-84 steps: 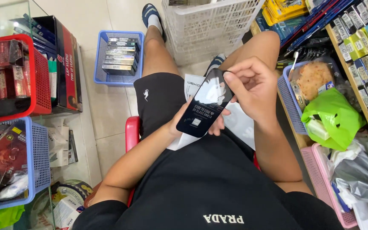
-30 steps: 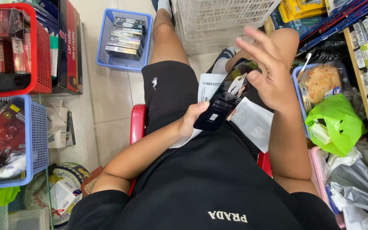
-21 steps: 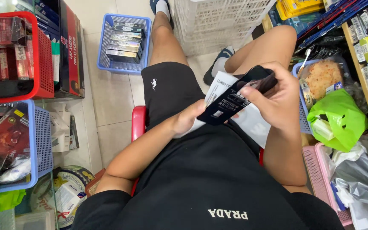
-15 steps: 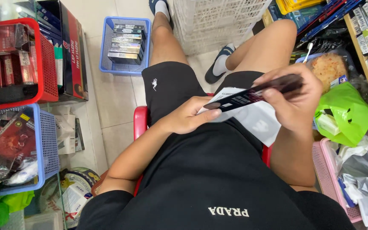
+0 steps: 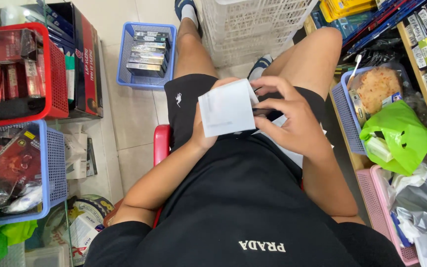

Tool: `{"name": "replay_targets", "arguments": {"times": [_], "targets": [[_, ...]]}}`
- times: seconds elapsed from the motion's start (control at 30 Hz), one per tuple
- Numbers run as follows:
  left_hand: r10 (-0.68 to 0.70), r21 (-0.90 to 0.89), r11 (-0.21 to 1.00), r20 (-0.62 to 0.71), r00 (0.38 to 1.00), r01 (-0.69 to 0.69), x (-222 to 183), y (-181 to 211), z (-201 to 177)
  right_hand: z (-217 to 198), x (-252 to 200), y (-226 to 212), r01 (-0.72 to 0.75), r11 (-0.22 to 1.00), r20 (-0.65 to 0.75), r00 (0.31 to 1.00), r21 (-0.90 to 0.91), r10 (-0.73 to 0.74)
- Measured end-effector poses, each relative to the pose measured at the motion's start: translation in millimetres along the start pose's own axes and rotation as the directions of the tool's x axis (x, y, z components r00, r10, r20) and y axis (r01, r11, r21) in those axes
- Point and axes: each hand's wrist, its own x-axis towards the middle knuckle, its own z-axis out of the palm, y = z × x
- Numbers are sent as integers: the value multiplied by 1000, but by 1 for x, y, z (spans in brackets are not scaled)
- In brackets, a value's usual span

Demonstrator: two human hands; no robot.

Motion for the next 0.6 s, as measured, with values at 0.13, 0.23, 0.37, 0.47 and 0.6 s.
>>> {"name": "replay_targets", "arguments": {"times": [0.13, 0.23, 0.37, 0.47, 0.6], "targets": [[91, -26, 996, 128, 988, -88, 6, 19, -11, 18, 2, 3, -118, 991, 16, 993, -57, 119], [142, 45, 988, 145, 979, -150, 6, 15, -27, 26, 1, 4, -161, 982, 20, 986, -100, 163], [303, 189, 931, 75, 950, -312, 5, 17, -32, 39, 4, 15, -70, 983, 49, 996, -170, 79], [259, 143, 958, -65, 964, -248, 1, -5, -36, 44, 7, 19, 0, 979, 30, 1000, -204, 6], [267, 165, 956, -151, 952, -242, 9, 9, -34, 35, 9, 6, 100, 959, -6, 994, -264, -105]]}}
